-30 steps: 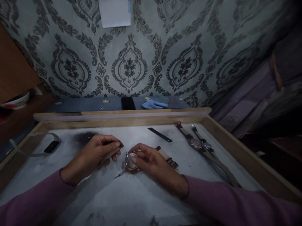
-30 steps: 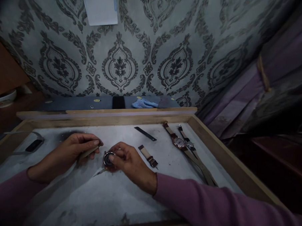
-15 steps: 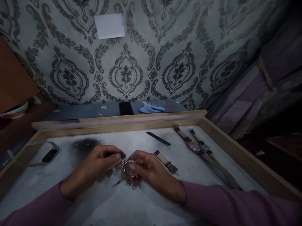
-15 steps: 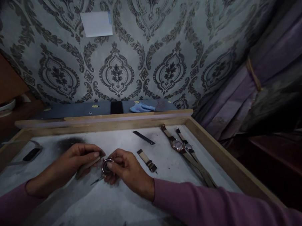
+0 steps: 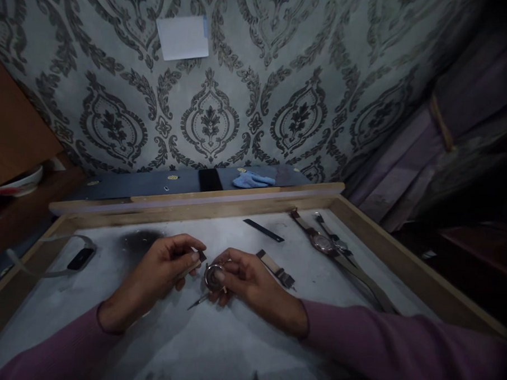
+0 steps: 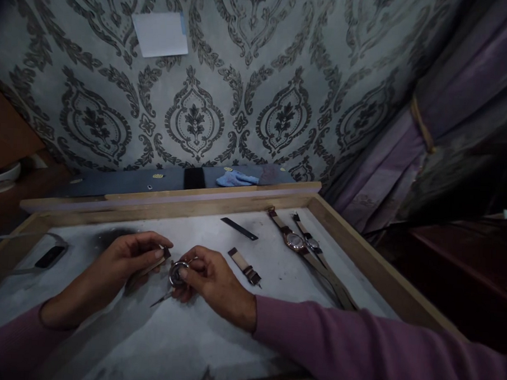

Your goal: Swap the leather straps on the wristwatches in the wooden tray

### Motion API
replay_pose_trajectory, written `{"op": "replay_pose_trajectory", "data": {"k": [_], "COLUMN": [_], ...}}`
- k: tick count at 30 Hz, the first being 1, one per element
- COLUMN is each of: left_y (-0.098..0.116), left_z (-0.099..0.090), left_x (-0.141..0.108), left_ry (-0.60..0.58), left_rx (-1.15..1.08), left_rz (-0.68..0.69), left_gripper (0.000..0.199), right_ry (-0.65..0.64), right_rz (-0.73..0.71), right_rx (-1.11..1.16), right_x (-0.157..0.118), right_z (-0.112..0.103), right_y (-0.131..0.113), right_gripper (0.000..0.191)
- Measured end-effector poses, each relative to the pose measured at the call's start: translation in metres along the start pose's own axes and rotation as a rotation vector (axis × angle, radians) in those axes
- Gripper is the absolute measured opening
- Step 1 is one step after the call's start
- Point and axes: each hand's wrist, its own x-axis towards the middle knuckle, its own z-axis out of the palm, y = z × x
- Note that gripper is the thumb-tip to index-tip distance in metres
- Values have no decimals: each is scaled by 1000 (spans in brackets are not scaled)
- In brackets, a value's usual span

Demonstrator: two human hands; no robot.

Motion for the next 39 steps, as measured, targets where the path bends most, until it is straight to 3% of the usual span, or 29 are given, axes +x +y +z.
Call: {"op": "replay_pose_trajectory", "data": {"k": [11,18,25,30,35,39], "left_y": [-3,-1,5,3,1,-1], "left_z": [0,-4,-6,-6,-9,-12], "left_x": [0,1,0,1,2,2], "left_ry": [15,-56,-175,-183,-178,-208], "left_rx": [20,85,153,142,154,176], "left_rz": [25,36,-11,-41,-43,-17], "left_gripper": [22,22,19,20,18,14], "right_ry": [10,-3,-120,-161,-124,-57], "right_rz": [-31,-4,55,44,63,67], "right_rx": [-57,-181,-198,-151,-164,-196], "right_x": [2,-1,0,1,-1,-1], "right_z": [1,-1,-5,-8,-7,-6], "right_y": [-1,-10,-17,-20,-29,-31], "right_gripper": [34,28,25,25,31,21]}}
